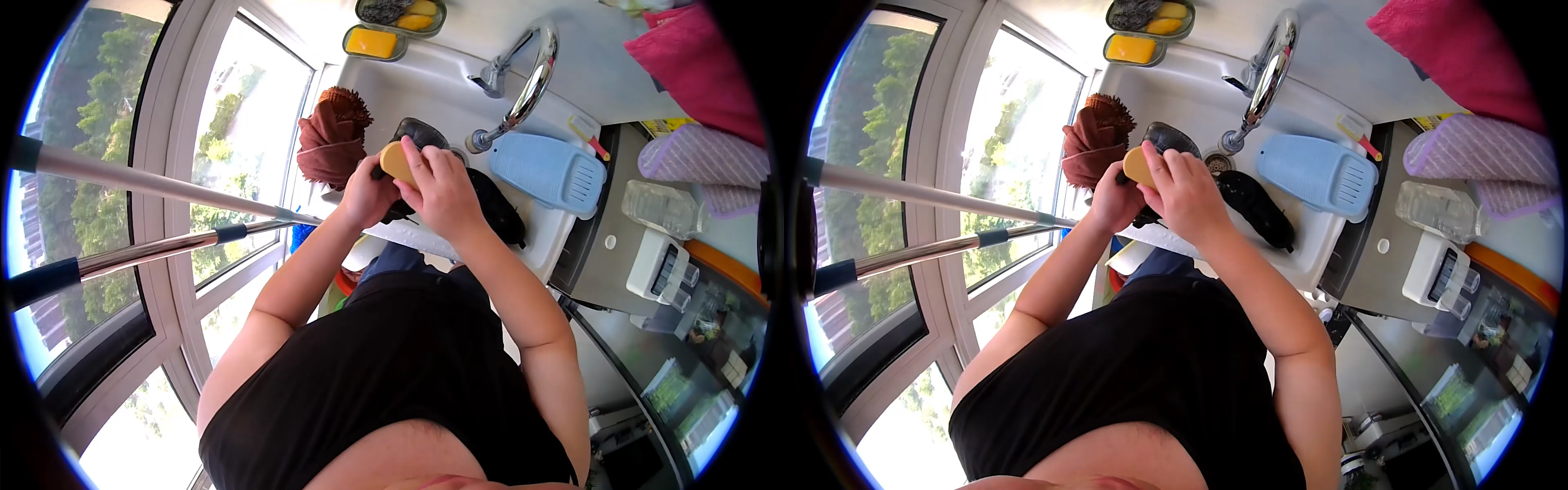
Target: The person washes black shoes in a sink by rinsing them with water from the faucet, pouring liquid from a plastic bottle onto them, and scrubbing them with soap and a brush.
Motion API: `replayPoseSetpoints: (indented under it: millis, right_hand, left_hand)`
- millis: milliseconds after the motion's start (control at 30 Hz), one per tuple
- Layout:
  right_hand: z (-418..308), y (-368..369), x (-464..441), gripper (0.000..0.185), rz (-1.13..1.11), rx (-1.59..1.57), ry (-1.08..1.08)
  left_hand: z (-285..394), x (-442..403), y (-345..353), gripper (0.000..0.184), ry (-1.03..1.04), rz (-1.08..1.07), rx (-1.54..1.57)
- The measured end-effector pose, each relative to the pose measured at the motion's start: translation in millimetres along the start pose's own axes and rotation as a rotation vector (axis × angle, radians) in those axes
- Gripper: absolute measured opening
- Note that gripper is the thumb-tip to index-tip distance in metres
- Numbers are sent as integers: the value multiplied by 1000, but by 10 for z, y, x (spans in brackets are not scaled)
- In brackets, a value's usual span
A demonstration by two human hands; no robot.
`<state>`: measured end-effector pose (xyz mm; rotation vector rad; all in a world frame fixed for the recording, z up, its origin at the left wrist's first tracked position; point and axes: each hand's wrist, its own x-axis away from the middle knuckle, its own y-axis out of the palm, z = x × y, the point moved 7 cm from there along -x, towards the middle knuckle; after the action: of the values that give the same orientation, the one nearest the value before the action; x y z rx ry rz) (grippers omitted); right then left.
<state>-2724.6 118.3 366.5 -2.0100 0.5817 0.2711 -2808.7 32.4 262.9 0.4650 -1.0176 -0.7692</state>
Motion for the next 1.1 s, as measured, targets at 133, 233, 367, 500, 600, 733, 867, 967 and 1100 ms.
replayPoseSetpoints:
  millis: [133,233,367,500,600,733,867,967,1100]
  right_hand:
    - [447,-84,22,69,150,144,242]
    - [-45,135,116,68,-12,-13,-46]
    - [469,-61,13,66,132,112,236]
    - [9,70,80,62,-20,-54,-27]
    - [484,-91,39,62,128,90,234]
    - [44,12,109,61,10,-47,4]
    - [544,-110,135,64,157,59,261]
    - [125,-96,168,61,-38,-40,77]
    - [403,-277,220,61,-8,6,287]
  left_hand:
    - [-49,-91,-77,45,-85,-125,37]
    - [-22,-146,-197,48,12,-94,-52]
    - [-95,-70,-59,48,-99,-149,26]
    - [-98,-144,-187,54,-16,-103,-126]
    - [-190,-81,-88,51,-156,-171,90]
    - [-88,-52,-44,54,-85,-123,-49]
    - [-135,-38,-104,52,-139,-180,-44]
    - [-45,41,-53,51,-85,-51,-213]
    - [96,142,124,52,19,-455,-1163]
